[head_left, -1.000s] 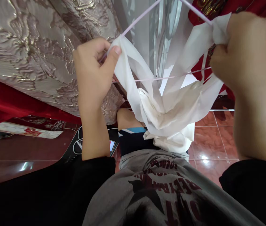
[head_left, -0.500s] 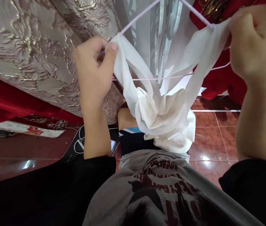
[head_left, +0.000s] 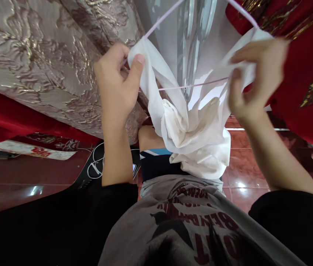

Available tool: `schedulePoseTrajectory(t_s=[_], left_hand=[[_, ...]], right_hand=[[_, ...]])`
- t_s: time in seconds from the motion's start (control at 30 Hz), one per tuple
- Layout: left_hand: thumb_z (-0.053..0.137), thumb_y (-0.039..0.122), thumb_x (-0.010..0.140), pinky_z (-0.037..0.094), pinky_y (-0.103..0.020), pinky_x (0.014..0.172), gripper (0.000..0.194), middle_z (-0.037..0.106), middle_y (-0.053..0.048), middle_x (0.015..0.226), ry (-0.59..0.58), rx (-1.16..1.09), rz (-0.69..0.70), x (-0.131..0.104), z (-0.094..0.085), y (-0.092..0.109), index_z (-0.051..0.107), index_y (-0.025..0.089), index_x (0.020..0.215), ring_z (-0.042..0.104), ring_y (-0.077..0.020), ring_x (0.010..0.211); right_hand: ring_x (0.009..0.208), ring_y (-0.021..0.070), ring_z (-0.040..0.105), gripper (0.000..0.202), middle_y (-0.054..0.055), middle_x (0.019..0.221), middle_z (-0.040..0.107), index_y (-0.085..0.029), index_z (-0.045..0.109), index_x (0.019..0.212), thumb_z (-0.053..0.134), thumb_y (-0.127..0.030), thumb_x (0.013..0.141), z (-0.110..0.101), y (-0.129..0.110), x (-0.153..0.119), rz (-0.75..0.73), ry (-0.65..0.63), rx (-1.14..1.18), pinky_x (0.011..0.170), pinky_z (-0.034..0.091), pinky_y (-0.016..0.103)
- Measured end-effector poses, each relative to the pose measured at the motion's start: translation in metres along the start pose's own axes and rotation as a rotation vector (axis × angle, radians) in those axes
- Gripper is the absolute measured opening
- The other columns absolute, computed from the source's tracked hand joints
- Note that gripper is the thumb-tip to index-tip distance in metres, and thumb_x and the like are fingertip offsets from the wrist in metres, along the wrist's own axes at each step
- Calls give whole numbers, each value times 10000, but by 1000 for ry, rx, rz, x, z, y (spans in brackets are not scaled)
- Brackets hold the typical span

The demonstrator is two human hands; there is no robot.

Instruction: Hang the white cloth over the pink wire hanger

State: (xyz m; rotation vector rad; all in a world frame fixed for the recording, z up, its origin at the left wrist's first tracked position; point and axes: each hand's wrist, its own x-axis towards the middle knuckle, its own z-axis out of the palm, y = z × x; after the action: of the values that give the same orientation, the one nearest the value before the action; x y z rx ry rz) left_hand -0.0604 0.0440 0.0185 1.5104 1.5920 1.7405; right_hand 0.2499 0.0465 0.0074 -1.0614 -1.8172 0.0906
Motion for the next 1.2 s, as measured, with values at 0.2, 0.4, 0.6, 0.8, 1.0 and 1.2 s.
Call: schedulePoseTrajectory(t_s=[0.2, 0.4, 0.6, 0.8, 1.0, 1.2], left_hand=[[874, 421, 889, 547, -235, 785, 389, 675, -8, 1210, -116, -119, 264, -31, 11, 0, 674, 257, 1179, 620, -205, 1169], [821, 555, 893, 419, -436, 1255, 604, 459, -28, 1599, 130, -383, 226, -97, 43, -10, 515, 374, 1381, 446, -281, 1536], [796, 628, 881, 552, -464, 1109, 750, 631, -126, 1377, 44, -374, 120, -110, 61, -27, 424, 313, 1451, 616, -315, 1372], [851, 568, 854, 639, -369, 852, 478, 732, -75, 1023, -79, -327, 84, -87, 42, -16, 645, 209, 1095, 749, -234, 965], [860, 490, 857, 620, -362, 765, 315, 689, -38, 866, -65, -324, 38, -71, 47, -24, 678, 236, 893, 717, -267, 982], [855, 337, 907, 582, -380, 931, 227, 704, -18, 942, 15, -459, 53, -74, 57, -19, 673, 230, 989, 680, -232, 1018]], right_hand=[[1183, 281, 623, 414, 78, 1191, 705, -302, 698, 1168, 506, -623, 992, 59, 1, -32, -1, -244, 47, 1218, 378, 602], [1036, 227, 601, 389, 60, 1009, 709, -288, 704, 1063, 448, -580, 1046, 76, -2, -53, 18, 11, 0, 1106, 404, 509], [912, 174, 579, 336, 25, 901, 694, -235, 681, 943, 515, -504, 1056, 87, -8, -56, -21, 136, -67, 970, 418, 424], [890, 158, 567, 351, 18, 859, 662, -213, 638, 888, 527, -500, 1057, 90, -9, -55, 0, 140, -84, 953, 417, 405], [883, 166, 545, 353, 20, 858, 665, -232, 632, 887, 518, -520, 1055, 92, -7, -54, 10, 139, -86, 953, 401, 419], [880, 164, 526, 344, 27, 842, 676, -244, 637, 875, 521, -512, 1055, 90, -8, -53, -3, 143, -120, 949, 402, 411]])
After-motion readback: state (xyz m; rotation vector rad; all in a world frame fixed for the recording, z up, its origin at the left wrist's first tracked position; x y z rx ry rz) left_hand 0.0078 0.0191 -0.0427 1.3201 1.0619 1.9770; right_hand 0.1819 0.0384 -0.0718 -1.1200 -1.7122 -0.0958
